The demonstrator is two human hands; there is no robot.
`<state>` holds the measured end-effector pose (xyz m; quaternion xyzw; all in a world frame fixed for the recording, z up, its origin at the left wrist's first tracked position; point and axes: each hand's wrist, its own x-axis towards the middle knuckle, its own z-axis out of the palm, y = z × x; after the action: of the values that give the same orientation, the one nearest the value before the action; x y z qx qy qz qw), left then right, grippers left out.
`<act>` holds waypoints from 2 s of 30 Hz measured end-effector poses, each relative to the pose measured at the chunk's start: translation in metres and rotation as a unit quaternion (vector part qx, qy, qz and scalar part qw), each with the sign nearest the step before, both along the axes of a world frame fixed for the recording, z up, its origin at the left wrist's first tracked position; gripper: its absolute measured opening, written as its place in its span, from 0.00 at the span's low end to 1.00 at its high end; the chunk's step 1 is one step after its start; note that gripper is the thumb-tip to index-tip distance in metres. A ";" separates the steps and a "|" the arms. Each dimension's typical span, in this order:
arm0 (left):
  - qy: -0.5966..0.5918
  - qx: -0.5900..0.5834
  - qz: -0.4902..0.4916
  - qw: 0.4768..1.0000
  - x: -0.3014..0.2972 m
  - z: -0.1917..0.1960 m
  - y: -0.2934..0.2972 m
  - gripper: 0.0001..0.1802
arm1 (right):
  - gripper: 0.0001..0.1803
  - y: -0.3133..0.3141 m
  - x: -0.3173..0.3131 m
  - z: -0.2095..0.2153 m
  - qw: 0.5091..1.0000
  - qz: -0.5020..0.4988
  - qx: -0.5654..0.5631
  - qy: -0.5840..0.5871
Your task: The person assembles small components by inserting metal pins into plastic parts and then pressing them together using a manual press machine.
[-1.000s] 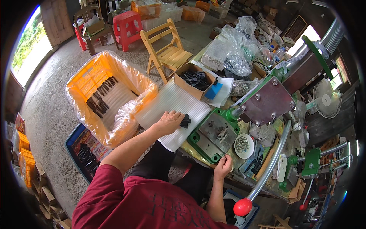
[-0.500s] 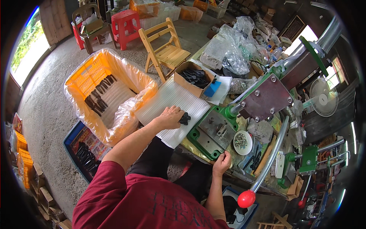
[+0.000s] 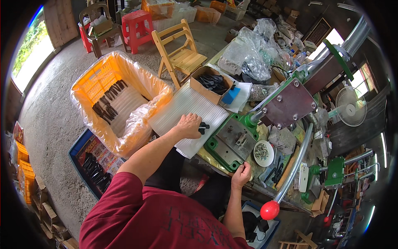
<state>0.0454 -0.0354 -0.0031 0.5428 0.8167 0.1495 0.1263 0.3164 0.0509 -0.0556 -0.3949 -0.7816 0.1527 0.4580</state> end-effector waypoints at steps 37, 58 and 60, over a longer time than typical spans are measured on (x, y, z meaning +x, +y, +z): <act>0.057 0.063 -0.044 0.995 0.015 -0.011 -0.010 0.18 | 0.06 0.001 -0.001 0.001 0.999 0.018 0.040 0.001; -0.072 0.246 0.057 0.965 0.003 0.014 -0.028 0.19 | 0.06 0.001 0.000 -0.001 0.999 0.013 0.042 -0.007; -0.094 0.269 0.074 0.956 -0.001 0.016 -0.027 0.20 | 0.06 0.001 0.000 0.000 0.999 0.012 0.040 -0.006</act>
<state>0.0449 -0.0621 0.0131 0.4782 0.7687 0.4228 0.0406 0.3168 0.0517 -0.0558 -0.3679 -0.7945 0.1245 0.4667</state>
